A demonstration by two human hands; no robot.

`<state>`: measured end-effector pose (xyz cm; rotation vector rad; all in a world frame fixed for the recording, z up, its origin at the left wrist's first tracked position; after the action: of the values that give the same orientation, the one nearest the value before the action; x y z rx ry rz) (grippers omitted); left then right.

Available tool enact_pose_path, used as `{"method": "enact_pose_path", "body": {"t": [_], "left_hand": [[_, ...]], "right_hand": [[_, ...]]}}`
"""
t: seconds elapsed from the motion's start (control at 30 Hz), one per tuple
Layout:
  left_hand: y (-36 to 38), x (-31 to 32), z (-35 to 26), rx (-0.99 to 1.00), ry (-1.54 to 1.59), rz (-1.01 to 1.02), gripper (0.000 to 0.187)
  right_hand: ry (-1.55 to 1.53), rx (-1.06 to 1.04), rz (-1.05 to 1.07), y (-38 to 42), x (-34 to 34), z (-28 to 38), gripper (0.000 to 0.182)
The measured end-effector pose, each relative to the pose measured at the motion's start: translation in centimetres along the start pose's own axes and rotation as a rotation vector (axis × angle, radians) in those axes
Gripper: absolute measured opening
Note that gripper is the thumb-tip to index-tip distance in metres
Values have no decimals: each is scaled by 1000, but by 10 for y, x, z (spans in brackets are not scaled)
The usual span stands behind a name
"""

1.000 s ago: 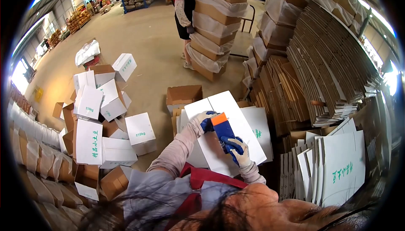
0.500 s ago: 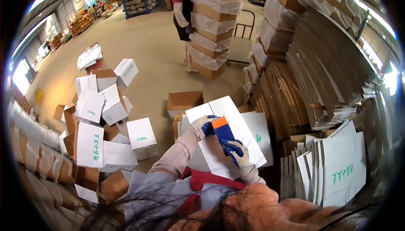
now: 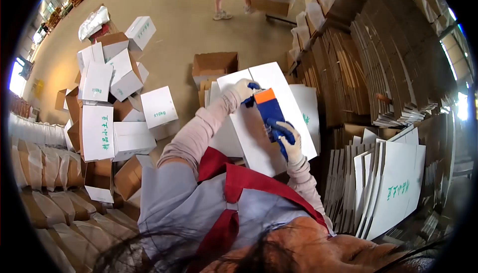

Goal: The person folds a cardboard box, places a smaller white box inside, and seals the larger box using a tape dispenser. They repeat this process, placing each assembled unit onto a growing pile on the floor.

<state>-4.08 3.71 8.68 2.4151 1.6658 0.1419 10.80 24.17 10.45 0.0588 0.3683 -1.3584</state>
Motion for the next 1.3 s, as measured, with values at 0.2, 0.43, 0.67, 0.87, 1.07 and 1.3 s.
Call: {"method": "enact_pose_path", "body": {"t": [0.2, 0.43, 0.67, 0.87, 1.07, 1.3], "left_hand": [[-46, -111, -32, 299, -675, -612, 30], [-47, -52, -24, -95, 640, 371, 51], [-45, 12, -5, 446, -1130, -306, 53], [-43, 14, -13, 292, -1150, -293, 52], [-39, 14, -19, 259, -1116, -291, 52], [-42, 14, -13, 319, -1114, -345, 51]], "right_hand": [[-157, 82, -42, 0, -13, 18, 39], [-228, 142, -114, 8, -12, 5, 40], [-205, 202, -100, 28, -17, -19, 40], [-147, 79, -55, 14, -8, 0, 35], [-153, -19, -6, 10, -1, -11, 36], [-7, -117, -5, 8, -4, 1, 36]]}}
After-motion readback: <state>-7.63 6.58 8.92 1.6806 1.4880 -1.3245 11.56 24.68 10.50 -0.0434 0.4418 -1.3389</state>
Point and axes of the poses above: each hand's wrist, its own y-axis away from the middle knuckle, its own x-axis out of the palm, z = x × y, the point moved 1 cm from there along -y, towards the middle knuckle, and after that the axes turned 8 degrees about y, right-handed, at the moved point
